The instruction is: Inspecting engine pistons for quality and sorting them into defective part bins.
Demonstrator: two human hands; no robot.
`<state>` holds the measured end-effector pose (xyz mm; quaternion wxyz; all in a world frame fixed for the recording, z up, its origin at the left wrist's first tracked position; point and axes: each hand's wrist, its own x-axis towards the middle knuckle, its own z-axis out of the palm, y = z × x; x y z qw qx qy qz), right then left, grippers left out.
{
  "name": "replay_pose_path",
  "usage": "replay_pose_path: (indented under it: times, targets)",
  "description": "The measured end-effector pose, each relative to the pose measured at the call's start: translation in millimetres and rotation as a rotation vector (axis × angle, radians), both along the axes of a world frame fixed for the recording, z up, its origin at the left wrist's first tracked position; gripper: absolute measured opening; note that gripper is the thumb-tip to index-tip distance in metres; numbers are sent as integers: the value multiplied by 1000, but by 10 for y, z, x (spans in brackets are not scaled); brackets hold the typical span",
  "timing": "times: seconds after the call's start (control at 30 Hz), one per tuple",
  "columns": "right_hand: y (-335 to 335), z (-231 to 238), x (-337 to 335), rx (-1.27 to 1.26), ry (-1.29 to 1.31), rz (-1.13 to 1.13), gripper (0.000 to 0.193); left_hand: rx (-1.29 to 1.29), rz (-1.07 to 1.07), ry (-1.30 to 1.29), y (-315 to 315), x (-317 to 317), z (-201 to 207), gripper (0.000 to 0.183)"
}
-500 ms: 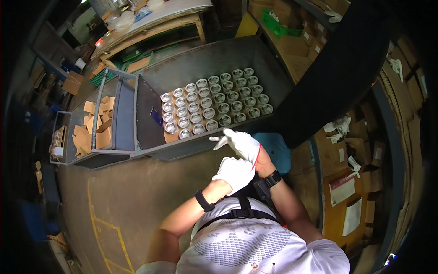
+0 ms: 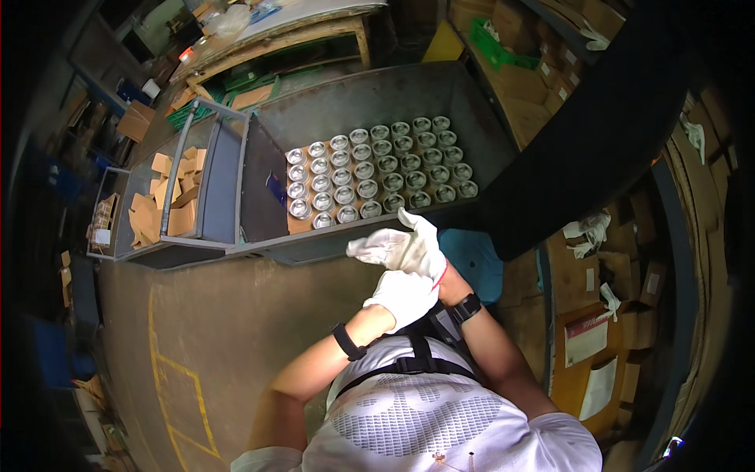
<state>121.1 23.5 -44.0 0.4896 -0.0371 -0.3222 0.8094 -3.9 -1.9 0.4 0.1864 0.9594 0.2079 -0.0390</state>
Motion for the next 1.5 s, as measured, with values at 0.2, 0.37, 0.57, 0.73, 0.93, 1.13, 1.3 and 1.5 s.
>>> replay_pose_path:
  times: [0.2,0.37,0.57,0.73,0.93,1.13,1.3,1.5]
  targets:
    - [16,-157,-93,-442,182,-421,53,17,-11,-42,31,-27,-32,34]
    - [120,-161,-50,-137,-201,-802,55,16,-9,-60,117,-55,77,28]
    - [243,-559,-39,-287,319,-468,60,74,-79,-92,106,-63,-151,22]
    - [183,-125,-223,-429,187,-450,87,127,-126,-106,95,-88,-86,18]
    - [133,-167,64,-87,-712,-504,64,231,-230,-10,100,-24,96,16]
    - [64,-156,30,-471,-257,-303,58,96,-139,-126,82,14,-9,19]
    - [18,-232,-61,-258,-629,-383,70,-8,-68,-69,-30,38,-17,23]
    - [-22,-273,-26,-198,-719,-323,86,-25,-44,-83,-60,87,-134,25]
